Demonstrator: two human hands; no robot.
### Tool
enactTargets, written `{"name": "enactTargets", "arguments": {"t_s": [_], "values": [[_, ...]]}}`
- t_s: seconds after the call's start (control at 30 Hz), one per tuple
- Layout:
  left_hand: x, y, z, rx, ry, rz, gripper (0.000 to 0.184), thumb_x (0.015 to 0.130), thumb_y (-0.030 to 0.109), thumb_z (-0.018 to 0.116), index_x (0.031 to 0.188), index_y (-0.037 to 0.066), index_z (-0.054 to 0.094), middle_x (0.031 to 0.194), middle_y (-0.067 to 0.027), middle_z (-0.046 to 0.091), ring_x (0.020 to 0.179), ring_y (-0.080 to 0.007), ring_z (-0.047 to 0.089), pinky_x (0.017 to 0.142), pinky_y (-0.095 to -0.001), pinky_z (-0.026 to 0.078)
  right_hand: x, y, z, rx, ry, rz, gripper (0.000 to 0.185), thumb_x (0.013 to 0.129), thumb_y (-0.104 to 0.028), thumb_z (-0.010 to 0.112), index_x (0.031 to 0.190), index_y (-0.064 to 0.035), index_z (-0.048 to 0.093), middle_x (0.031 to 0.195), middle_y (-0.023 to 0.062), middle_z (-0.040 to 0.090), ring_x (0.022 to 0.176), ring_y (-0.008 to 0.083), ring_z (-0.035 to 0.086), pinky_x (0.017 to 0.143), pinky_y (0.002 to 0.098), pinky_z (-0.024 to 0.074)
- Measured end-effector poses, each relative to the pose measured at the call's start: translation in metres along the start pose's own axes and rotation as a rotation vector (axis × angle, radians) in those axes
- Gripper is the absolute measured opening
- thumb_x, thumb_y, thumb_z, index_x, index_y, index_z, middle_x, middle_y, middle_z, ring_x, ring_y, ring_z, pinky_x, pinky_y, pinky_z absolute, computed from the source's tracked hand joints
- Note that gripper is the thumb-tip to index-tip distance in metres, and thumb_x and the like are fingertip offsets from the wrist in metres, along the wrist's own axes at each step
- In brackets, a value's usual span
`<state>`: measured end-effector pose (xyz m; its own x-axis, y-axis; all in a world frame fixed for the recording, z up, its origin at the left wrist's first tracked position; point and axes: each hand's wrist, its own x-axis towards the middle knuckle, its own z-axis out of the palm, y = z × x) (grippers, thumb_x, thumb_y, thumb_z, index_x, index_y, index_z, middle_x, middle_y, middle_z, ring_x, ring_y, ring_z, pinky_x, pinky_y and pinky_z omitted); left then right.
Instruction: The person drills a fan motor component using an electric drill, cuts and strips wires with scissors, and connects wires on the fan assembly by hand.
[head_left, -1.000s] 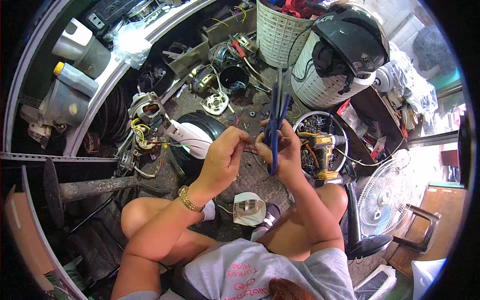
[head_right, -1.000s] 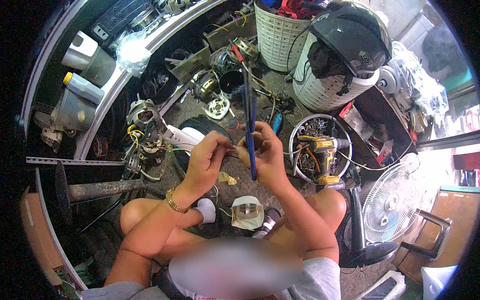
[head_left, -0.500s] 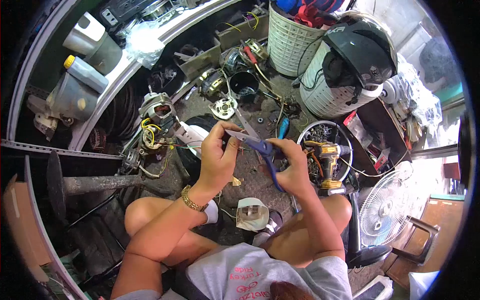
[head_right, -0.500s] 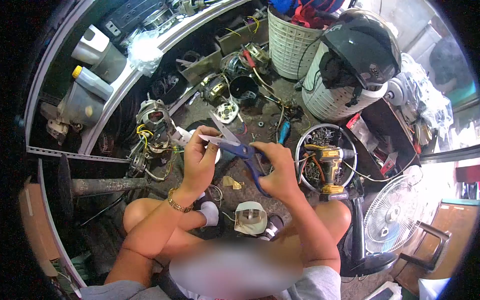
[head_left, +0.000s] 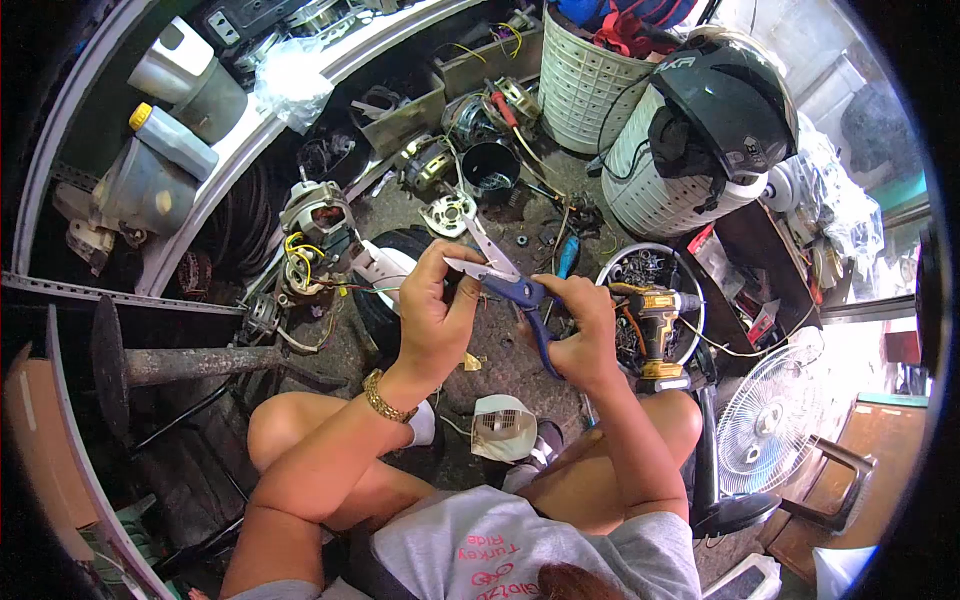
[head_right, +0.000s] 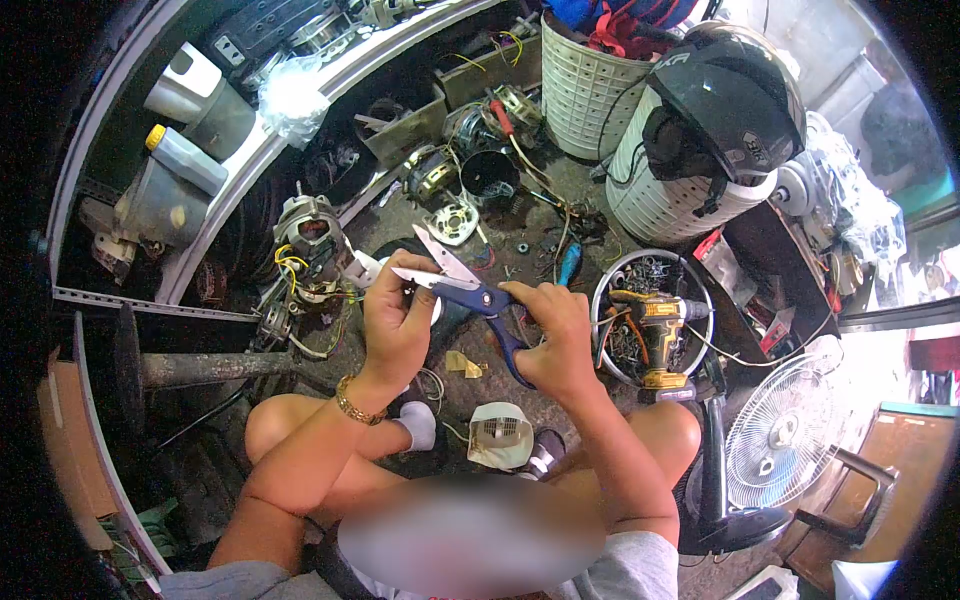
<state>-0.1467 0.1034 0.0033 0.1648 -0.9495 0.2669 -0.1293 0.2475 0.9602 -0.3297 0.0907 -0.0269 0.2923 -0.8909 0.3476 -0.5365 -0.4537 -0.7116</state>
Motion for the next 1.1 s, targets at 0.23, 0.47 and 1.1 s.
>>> {"name": "enactTargets", "arguments": {"t_s": [0.23, 0.47, 1.1], "values": [[0.001, -0.004, -0.001, 0.113, 0.009, 0.088, 0.010, 0.081, -0.005, 0.059, 0.089, 0.001, 0.057, 0.075, -0.0026, 0.051, 0.059, -0.0070, 0.045, 0.052, -0.0218, 0.035, -0.001, 0.005, 0.003, -0.033, 0.036, -0.062, 0.050, 0.057, -0.015, 0.078, 0.105, -0.0133, 0.064, 0.073, 0.0053, 0.050, 0.072, 0.0254, 0.050, 0.065, 0.0350, 0.0319], [0.001, 0.000, -0.001, 0.150, 0.007, 0.136, 0.013, 0.079, -0.007, 0.058, 0.089, 0.001, 0.057, 0.075, -0.0022, 0.050, 0.056, -0.0067, 0.040, 0.050, -0.0219, 0.031, -0.002, 0.007, 0.004, -0.042, 0.064, -0.067, 0.045, 0.058, -0.009, 0.074, 0.102, -0.0127, 0.064, 0.068, 0.0038, 0.049, 0.066, 0.0241, 0.049, 0.063, 0.0349, 0.0302], [0.004, 0.004, -0.003, 0.267, -0.057, 0.191, 0.019, 0.077, -0.013, 0.053, 0.090, 0.000, 0.058, 0.077, -0.0081, 0.055, 0.064, -0.0147, 0.055, 0.058, -0.0246, 0.042, -0.003, 0.012, 0.005, -0.070, 0.073, -0.097, 0.049, 0.056, -0.007, 0.074, 0.103, -0.0133, 0.064, 0.069, 0.0029, 0.051, 0.066, 0.0232, 0.050, 0.063, 0.0352, 0.0319]]}}
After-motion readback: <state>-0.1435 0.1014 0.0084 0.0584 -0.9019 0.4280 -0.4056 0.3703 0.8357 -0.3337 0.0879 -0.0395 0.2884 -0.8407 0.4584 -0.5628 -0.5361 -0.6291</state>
